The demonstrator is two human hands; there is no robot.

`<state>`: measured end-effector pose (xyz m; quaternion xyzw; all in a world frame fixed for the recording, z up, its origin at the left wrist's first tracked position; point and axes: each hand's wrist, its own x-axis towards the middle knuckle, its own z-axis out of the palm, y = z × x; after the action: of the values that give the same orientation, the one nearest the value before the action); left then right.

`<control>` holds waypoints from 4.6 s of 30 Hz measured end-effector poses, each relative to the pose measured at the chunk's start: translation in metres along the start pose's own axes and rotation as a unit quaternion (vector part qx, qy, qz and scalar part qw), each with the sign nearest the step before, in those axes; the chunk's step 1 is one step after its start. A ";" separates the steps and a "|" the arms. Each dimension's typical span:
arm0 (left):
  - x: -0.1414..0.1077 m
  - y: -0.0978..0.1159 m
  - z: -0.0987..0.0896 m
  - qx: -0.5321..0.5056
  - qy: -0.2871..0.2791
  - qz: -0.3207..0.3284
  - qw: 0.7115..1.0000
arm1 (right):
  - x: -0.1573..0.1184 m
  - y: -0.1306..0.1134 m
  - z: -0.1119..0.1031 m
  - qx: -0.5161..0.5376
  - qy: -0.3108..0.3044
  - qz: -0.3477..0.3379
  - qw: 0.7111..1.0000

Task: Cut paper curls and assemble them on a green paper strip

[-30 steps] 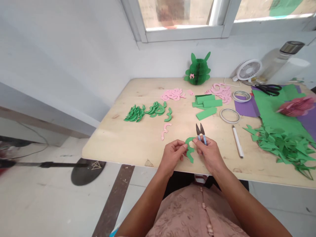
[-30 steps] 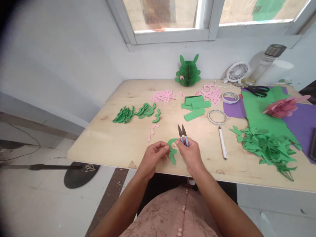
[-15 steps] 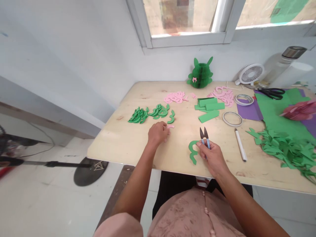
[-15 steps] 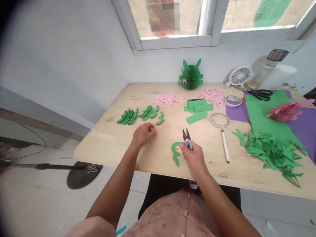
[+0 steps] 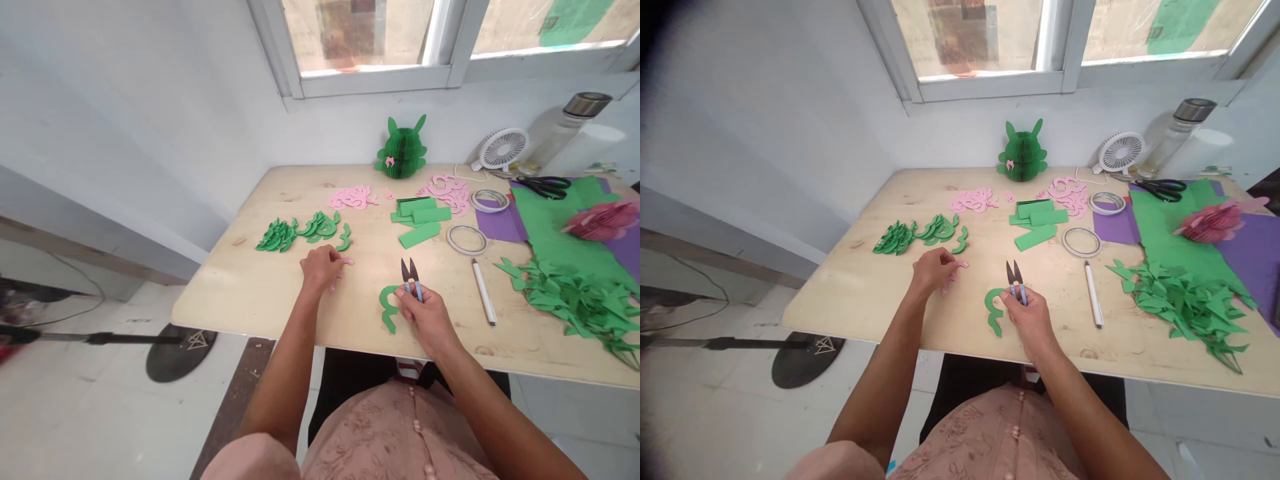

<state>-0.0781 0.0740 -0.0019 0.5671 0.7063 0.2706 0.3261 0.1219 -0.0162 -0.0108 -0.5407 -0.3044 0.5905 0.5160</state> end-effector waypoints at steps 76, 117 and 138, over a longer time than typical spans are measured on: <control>-0.091 0.039 0.069 -0.517 -0.038 -0.074 0.852 | -0.006 -0.014 0.007 -0.311 0.085 -0.207 0.924; -0.090 0.036 0.070 -0.576 0.012 -0.135 0.806 | -0.008 -0.026 -0.009 -0.365 0.108 -0.245 0.892; -0.097 0.040 0.072 -0.583 0.042 -0.105 0.804 | -0.006 -0.025 -0.004 -0.333 0.102 -0.199 0.916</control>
<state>0.0158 -0.0112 -0.0029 0.1805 0.4837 0.6193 0.5916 0.1319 -0.0154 0.0137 -0.6670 -0.5305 0.2811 0.4412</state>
